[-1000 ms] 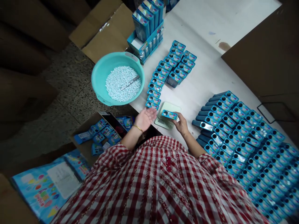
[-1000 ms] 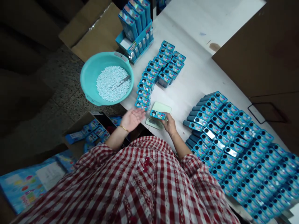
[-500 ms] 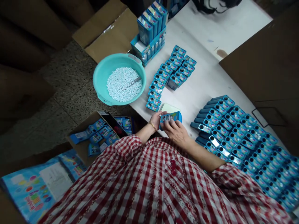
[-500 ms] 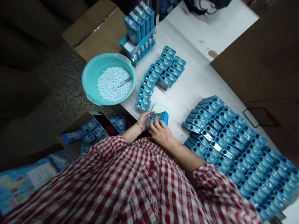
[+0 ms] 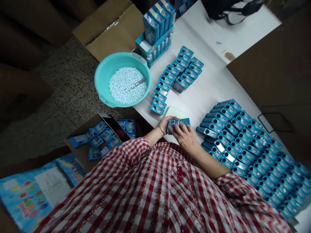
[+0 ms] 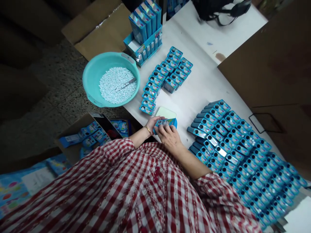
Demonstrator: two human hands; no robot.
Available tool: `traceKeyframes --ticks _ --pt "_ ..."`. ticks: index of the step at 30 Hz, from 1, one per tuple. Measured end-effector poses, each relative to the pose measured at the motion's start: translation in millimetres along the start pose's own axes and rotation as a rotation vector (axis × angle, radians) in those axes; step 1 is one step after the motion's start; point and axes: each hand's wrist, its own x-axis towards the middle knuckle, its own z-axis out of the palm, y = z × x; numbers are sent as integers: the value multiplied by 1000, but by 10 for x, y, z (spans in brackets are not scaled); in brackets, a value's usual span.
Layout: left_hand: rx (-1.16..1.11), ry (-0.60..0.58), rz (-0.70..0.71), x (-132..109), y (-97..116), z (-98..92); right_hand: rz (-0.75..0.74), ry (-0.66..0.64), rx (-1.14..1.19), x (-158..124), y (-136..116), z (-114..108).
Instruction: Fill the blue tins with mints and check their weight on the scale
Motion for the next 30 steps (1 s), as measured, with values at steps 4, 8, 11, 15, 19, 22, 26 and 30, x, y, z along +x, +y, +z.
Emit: traceKeyframes --ticks 4,8,11,15,19,22,26,30 --pt "6 5 5 27 -8 12 25 -19 60 -42 -8 5" --pt "16 2 -26 53 -39 8 15 -10 57 -64 5 26" --pt "23 -17 -64 71 -69 10 5 -22 38 -62 22 17" --pt "16 -56 -69 117 -94 1 -34 -33 7 -38 18 -8" --pt "-12 -79 -57 167 -93 -22 -31 -71 33 -12 17 -13" --pt "-29 -79 -75 169 -79 -12 26 -83 63 -20 82 15" --pt "-67 -39 -32 146 -64 26 235 -8 195 -114 246 97" --pt "-68 -17 26 144 -25 -3 467 195 520 -260 358 284"
